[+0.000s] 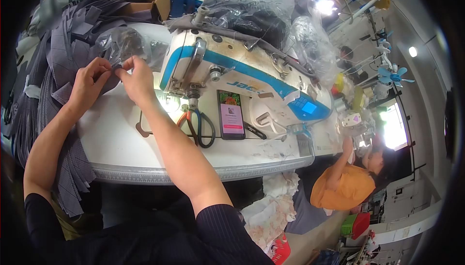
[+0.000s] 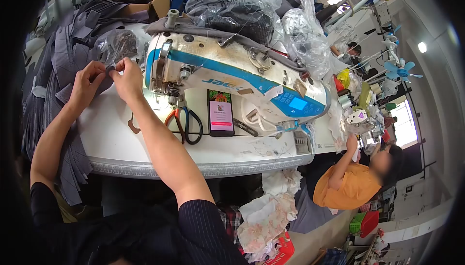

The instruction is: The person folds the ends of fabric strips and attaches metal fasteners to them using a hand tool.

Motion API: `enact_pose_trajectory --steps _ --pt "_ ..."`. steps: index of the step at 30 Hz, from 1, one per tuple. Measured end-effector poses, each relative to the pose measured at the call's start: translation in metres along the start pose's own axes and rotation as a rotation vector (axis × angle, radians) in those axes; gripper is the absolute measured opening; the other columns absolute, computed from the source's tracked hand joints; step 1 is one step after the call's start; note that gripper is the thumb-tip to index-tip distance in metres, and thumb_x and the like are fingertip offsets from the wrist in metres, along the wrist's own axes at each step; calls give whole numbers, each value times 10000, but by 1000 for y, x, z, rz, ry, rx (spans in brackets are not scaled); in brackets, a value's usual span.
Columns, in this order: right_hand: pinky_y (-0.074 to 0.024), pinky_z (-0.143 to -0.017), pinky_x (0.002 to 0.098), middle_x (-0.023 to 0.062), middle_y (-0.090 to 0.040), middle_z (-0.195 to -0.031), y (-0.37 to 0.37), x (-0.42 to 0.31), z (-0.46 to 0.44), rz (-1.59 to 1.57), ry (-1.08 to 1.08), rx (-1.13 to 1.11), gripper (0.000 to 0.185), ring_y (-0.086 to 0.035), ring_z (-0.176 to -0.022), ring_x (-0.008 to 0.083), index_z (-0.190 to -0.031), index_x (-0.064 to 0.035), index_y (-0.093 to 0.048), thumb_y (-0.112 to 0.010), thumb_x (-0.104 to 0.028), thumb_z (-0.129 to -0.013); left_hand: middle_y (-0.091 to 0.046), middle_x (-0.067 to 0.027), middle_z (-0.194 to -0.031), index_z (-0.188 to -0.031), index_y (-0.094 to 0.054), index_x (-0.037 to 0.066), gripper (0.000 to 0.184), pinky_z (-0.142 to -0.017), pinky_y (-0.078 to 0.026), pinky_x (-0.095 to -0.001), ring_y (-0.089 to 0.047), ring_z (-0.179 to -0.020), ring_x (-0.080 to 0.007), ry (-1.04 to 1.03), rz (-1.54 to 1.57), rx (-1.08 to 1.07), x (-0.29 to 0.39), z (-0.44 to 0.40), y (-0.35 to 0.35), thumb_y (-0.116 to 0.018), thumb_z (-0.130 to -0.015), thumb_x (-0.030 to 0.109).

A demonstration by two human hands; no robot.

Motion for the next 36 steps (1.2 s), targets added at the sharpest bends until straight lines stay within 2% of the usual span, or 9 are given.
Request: enact_pose_trajectory --steps 5,7,12,15,20,28,31,34,36 --pt "-455 -744 423 156 -615 -855 3 -13 2 67 199 97 221 -603 -841 357 -827 -14 -562 -748 -110 -755 -620 -92 -822 -938 -583 -10 114 -633 -455 -276 -590 -692 -141 -102 -128 15 6 -1 2 -642 -841 -21" --pt "-450 -739 438 154 -598 -859 6 -23 6 65 244 116 219 -593 -840 372 -816 -20 -553 -747 -89 -742 -615 -133 -907 -905 -625 -4 119 -715 -499 -367 -626 -800 -306 -349 -336 93 35 3 5 -676 -800 21" --pt "-464 -684 467 140 -548 -878 3 -39 9 138 471 145 182 -593 -807 380 -832 -56 -521 -684 -32 -754 -567 -109 -813 -766 -637 44 90 -692 -459 -411 -578 -767 -312 -532 -509 175 53 8 4 -703 -706 57" --pt "-463 -661 475 166 -617 -769 -5 -34 8 167 396 62 150 -614 -747 404 -864 -51 -538 -675 -72 -808 -597 -98 -849 -812 -628 54 114 -765 -467 -403 -596 -830 -301 -434 -575 34 33 5 -1 -692 -731 102" --pt "-484 -748 445 206 -677 -939 -12 -27 5 277 325 -53 264 -637 -880 419 -1029 -1 -613 -716 -102 -808 -616 -99 -854 -928 -604 60 163 -789 -443 -391 -613 -869 -290 -401 -507 88 28 3 8 -667 -794 127" --pt "-500 -705 366 141 -686 -820 -5 -31 4 127 241 -78 110 -663 -745 277 -953 13 -642 -620 -68 -883 -646 -152 -797 -950 -617 31 173 -688 -495 -421 -628 -736 -361 -333 -310 -98 19 1 2 -676 -838 149" --pt "-500 -780 369 139 -686 -922 14 -39 4 149 351 163 117 -654 -848 273 -982 -2 -652 -614 -67 -893 -645 -182 -796 -918 -634 7 159 -662 -504 -417 -624 -745 -392 -246 -267 -80 15 -9 13 -679 -834 134" --pt "-501 -794 356 129 -688 -925 23 -30 -1 126 255 182 134 -655 -850 256 -999 10 -644 -619 -58 -886 -638 -181 -765 -930 -641 -16 194 -646 -484 -369 -608 -650 -287 -166 -187 75 13 -21 49 -709 -829 134" --pt "-503 -774 363 133 -685 -907 15 -23 0 284 274 88 126 -657 -834 287 -987 -7 -648 -630 -49 -869 -611 -84 -701 -938 -651 -13 191 -597 -441 -311 -515 -613 -137 11 -86 27 16 -24 68 -706 -857 150"
Point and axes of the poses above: each hand's wrist, its own z-axis away from the middle knuckle, its own y-axis out of the back of the hand, x = y × z, the point moved 9 cm from there along -z, towards the middle knuckle
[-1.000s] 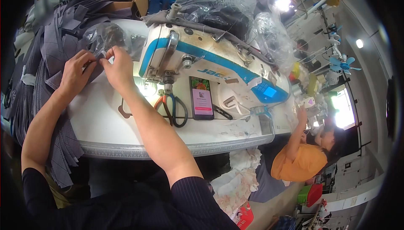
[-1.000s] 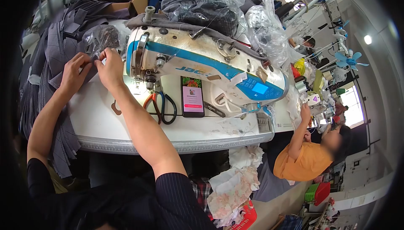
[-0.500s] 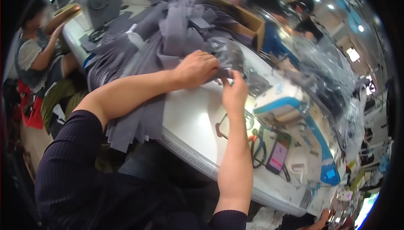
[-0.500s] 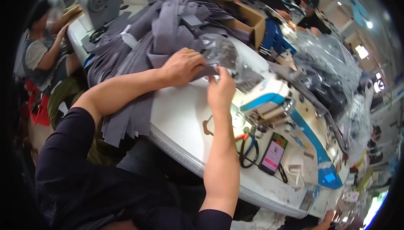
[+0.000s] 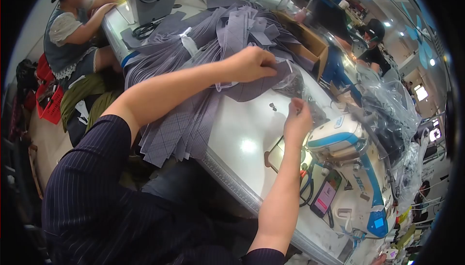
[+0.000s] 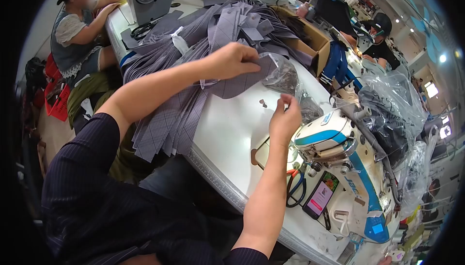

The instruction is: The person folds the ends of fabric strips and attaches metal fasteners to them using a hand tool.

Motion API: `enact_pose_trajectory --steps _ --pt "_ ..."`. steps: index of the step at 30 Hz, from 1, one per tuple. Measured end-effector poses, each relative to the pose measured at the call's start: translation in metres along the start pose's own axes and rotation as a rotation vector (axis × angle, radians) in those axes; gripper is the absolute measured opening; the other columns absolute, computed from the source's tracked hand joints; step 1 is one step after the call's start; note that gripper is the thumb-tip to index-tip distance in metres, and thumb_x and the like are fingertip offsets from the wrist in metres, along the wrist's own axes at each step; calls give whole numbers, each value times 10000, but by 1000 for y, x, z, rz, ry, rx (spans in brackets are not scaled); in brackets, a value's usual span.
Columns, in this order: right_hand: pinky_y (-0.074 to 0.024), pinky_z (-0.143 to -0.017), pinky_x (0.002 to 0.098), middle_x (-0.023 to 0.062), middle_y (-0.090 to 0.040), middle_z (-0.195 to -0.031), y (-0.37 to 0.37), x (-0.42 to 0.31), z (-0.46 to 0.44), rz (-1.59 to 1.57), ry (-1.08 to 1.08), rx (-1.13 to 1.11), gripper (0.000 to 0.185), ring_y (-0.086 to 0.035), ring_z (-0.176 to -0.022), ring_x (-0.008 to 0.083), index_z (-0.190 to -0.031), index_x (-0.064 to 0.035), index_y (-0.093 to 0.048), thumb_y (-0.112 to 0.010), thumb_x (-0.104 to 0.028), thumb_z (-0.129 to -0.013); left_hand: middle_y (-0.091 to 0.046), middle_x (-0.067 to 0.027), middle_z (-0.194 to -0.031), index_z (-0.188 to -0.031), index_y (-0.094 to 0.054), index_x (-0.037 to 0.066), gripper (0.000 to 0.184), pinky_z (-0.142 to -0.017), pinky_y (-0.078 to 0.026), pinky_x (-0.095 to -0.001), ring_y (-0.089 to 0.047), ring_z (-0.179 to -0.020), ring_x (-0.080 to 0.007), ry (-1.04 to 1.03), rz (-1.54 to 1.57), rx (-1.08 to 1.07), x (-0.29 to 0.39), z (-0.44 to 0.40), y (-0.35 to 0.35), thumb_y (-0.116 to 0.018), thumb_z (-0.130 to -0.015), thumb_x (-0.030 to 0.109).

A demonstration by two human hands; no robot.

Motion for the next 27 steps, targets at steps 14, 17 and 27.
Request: enact_pose_trajectory --steps 14,17,27 --pt "-513 -724 430 86 -625 -932 -49 8 17 458 84 -278 131 -646 -837 319 -936 -102 -638 -672 -201 -857 -595 -29 -827 -964 -643 -27 200 -610 -541 -271 -571 -691 -106 323 416 -266 71 40 39 -652 -911 165" --pt "-526 -705 442 83 -620 -963 -49 6 18 500 99 -290 131 -654 -826 333 -948 -108 -616 -650 -218 -884 -573 -87 -1001 -1043 -568 -66 196 -741 -622 -325 -620 -870 -162 370 650 -187 34 31 11 -586 -948 104" --pt "-523 -721 470 138 -621 -981 -41 12 17 545 61 -279 133 -650 -841 367 -950 -56 -607 -575 -183 -923 -596 -106 -1200 -1253 -529 -15 306 -831 -602 -391 -627 -1062 -246 590 1092 -19 -64 4 -88 -522 -981 126"
Point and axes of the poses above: each hand's wrist, its own z-axis away from the middle knuckle, its own y-axis out of the back of the hand, x = y × z, the point moved 9 cm from there along -z, towards the middle knuckle
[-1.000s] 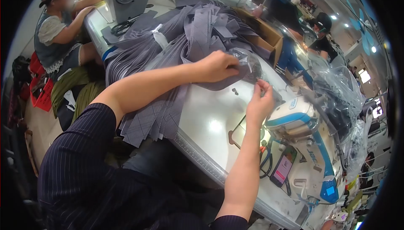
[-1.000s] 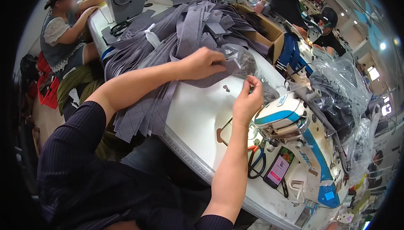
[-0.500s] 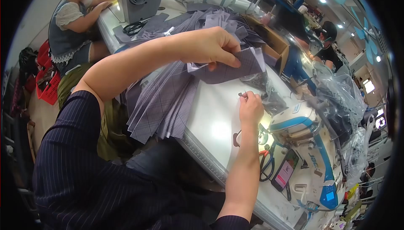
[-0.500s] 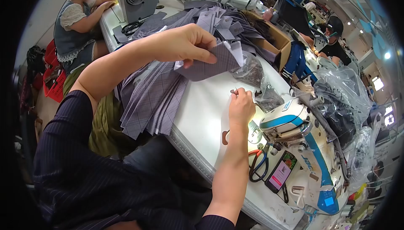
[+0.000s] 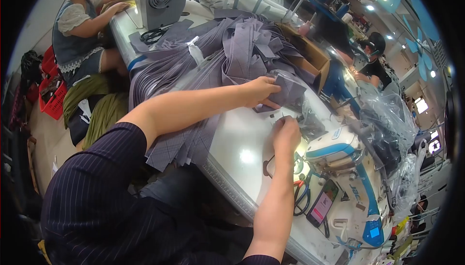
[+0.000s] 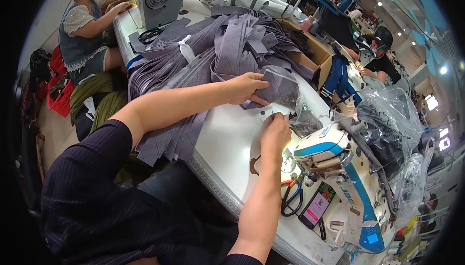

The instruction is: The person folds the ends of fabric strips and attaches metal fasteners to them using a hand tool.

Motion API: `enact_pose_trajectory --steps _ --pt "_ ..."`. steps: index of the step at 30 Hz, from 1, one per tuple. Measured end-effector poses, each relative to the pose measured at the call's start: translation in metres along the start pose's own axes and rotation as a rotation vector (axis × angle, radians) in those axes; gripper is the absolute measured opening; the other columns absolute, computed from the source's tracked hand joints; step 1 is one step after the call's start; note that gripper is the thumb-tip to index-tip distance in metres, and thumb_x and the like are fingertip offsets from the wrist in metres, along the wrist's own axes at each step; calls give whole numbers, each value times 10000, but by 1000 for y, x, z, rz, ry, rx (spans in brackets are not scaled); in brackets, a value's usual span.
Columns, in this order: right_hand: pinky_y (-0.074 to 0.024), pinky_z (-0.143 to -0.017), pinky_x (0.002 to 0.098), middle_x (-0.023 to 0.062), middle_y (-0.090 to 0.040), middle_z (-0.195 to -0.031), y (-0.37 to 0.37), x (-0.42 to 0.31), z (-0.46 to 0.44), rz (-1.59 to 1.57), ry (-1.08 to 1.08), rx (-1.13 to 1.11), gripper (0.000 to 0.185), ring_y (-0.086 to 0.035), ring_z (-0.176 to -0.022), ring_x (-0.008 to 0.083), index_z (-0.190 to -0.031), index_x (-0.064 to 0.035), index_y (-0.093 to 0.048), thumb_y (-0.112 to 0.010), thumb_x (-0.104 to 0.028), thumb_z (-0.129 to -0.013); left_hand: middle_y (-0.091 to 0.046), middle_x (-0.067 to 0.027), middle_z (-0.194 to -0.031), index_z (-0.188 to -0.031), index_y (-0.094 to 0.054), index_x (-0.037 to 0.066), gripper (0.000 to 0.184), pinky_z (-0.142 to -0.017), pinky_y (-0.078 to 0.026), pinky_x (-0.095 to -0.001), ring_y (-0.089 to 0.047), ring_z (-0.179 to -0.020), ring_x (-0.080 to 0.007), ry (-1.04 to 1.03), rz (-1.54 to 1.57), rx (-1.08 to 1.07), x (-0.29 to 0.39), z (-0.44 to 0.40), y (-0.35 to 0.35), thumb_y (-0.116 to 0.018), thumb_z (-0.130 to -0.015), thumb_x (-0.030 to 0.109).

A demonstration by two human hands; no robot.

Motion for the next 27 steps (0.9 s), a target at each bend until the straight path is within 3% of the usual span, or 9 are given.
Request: enact_pose_trajectory --steps 9,12,14,15,17,19,21,23,27 --pt "-481 -710 474 185 -642 -873 19 5 -7 -293 -28 160 103 -624 -798 391 -924 -6 -557 -570 -108 -921 -602 -85 -1152 -1223 -541 -32 303 -857 -600 -399 -618 -1045 -210 98 89 -54 -10 6 2 -494 -1007 176" --pt "-483 -656 399 151 -641 -816 16 10 -8 -528 -134 76 121 -613 -670 305 -900 7 -551 -571 -109 -930 -551 -82 -1132 -1224 -518 -70 330 -874 -599 -395 -599 -1026 -196 122 45 -75 -15 10 -2 -484 -1013 181" --pt "-435 -588 294 68 -622 -833 16 7 -6 -812 -212 16 145 -545 -608 127 -934 6 -563 -554 -138 -947 -498 -72 -1095 -1237 -490 -97 362 -886 -598 -391 -584 -1005 -186 105 60 -102 -11 14 -6 -483 -1015 189" --pt "-409 -564 256 47 -618 -839 15 9 -6 -858 -227 18 148 -496 -592 95 -958 -2 -572 -558 -150 -954 -498 -72 -1095 -1237 -490 -97 362 -886 -598 -391 -584 -1005 -186 105 65 -101 -11 14 -5 -483 -1015 189" --pt "-440 -558 285 73 -602 -780 18 14 -7 -896 -232 94 157 -512 -564 117 -913 16 -554 -570 -136 -947 -475 -81 -1141 -1256 -467 -107 383 -886 -600 -388 -574 -1028 -188 91 65 -116 -8 14 -4 -482 -1015 191" --pt "-415 -539 255 61 -600 -780 22 11 -7 -878 -221 110 157 -488 -557 92 -921 8 -558 -573 -143 -959 -488 -96 -1173 -1257 -469 -108 384 -884 -599 -386 -577 -1046 -198 93 58 -85 -10 13 -1 -483 -1014 189" --pt "-380 -513 216 49 -617 -798 18 10 -5 -1097 -290 79 145 -462 -549 63 -931 -10 -566 -568 -148 -974 -502 -112 -1204 -1257 -470 -109 385 -882 -598 -385 -581 -1063 -207 98 49 -59 -13 13 2 -484 -1013 188" --pt "-340 -481 185 36 -624 -811 14 7 -4 -1181 -301 59 129 -439 -545 36 -950 -25 -577 -567 -149 -983 -538 -146 -1236 -1235 -493 -108 367 -875 -594 -381 -589 -1095 -230 111 68 -160 -16 16 -8 -487 -1009 181" --pt "-328 -456 183 32 -627 -814 8 6 -3 -1225 -339 33 128 -436 -546 28 -971 -24 -604 -576 -149 -979 -600 -160 -1167 -1179 -543 -99 333 -868 -588 -371 -630 -1046 -243 129 32 -168 -18 20 -12 -491 -1006 180"
Point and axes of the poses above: each hand's wrist, its own z-axis away from the middle knuckle, its own y-axis out of the back of the hand, x = y × z, the point moved 9 cm from there along -z, towards the middle knuckle
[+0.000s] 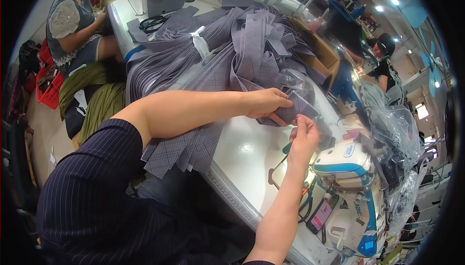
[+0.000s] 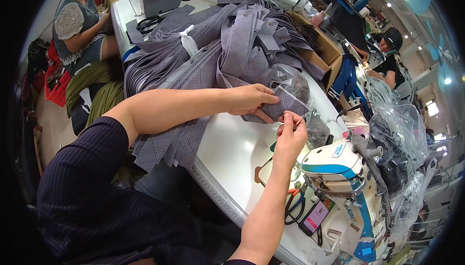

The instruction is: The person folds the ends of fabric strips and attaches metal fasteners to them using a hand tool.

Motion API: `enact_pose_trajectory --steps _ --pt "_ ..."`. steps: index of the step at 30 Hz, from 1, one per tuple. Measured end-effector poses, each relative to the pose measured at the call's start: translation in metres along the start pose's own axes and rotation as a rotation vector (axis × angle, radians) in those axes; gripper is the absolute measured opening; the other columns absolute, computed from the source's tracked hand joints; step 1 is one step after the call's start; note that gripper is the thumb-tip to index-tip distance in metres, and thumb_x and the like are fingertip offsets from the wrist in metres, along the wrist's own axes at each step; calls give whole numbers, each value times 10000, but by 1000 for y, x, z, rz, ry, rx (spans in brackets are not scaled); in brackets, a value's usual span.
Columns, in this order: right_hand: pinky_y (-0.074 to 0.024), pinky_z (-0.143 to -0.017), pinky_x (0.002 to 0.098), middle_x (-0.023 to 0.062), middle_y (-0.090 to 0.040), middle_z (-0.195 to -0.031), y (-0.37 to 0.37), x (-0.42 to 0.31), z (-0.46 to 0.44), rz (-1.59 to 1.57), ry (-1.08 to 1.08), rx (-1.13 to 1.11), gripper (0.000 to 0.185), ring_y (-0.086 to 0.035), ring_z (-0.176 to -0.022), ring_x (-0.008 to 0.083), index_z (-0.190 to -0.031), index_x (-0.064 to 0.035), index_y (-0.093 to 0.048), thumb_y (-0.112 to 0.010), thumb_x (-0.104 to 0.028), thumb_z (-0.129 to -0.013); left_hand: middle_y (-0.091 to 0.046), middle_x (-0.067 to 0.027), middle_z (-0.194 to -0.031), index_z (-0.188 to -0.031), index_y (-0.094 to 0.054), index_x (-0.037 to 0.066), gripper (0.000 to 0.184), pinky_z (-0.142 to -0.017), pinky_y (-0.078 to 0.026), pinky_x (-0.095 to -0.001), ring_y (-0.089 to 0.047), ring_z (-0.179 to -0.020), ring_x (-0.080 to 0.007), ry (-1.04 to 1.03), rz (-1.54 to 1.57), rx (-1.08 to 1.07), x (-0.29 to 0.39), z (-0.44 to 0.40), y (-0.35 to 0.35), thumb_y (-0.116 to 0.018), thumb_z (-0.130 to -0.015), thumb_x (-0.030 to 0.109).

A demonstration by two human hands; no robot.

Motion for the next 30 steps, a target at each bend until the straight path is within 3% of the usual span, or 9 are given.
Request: enact_pose_trajectory --steps 5,10,16,21,26,30 --pt "-334 -459 192 54 -645 -819 -1 -2 4 79 -1 73 137 -454 -523 42 -991 -8 -632 -597 -135 -954 -605 -165 -1153 -1163 -547 -99 329 -866 -587 -360 -642 -1024 -242 -2 -9 -3 -2 0 1 -496 -1003 184" --pt "-441 -542 244 54 -656 -815 -2 -19 9 377 130 144 111 -530 -578 97 -977 3 -634 -611 -98 -936 -598 -168 -1159 -1152 -544 -106 334 -862 -589 -352 -644 -1019 -240 12 3 -24 -3 2 -3 -504 -1001 188" --pt "-459 -557 251 55 -659 -778 -2 -25 12 398 102 162 96 -578 -583 111 -943 13 -636 -648 -73 -904 -536 -183 -1261 -1212 -503 -117 376 -862 -588 -338 -636 -1048 -257 21 -10 2 -7 -3 3 -514 -998 193" --pt "-459 -551 249 54 -658 -755 5 -14 7 413 29 145 113 -577 -571 109 -889 18 -634 -670 -89 -896 -486 -184 -1329 -1292 -454 -119 426 -889 -580 -350 -613 -1092 -262 21 18 -2 -5 -1 3 -503 -1003 191" --pt "-442 -531 249 41 -638 -737 4 -13 6 434 23 97 166 -540 -558 102 -848 20 -623 -676 -128 -904 -509 -157 -1290 -1249 -489 -96 360 -893 -579 -361 -601 -1097 -245 7 39 4 1 2 0 -488 -1009 173" --pt "-371 -478 212 7 -593 -727 2 -12 6 132 1 70 177 -469 -544 58 -857 -2 -611 -673 -157 -917 -567 -120 -1189 -1184 -536 -63 289 -875 -586 -358 -617 -1045 -213 -7 53 -10 2 4 -4 -480 -1015 164"
Point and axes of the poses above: each hand's wrist, its own z-axis away from the middle knuckle, its own y-axis out of the back of the hand, x = y × z, the point moved 9 cm from there along -z, towards the middle knuckle
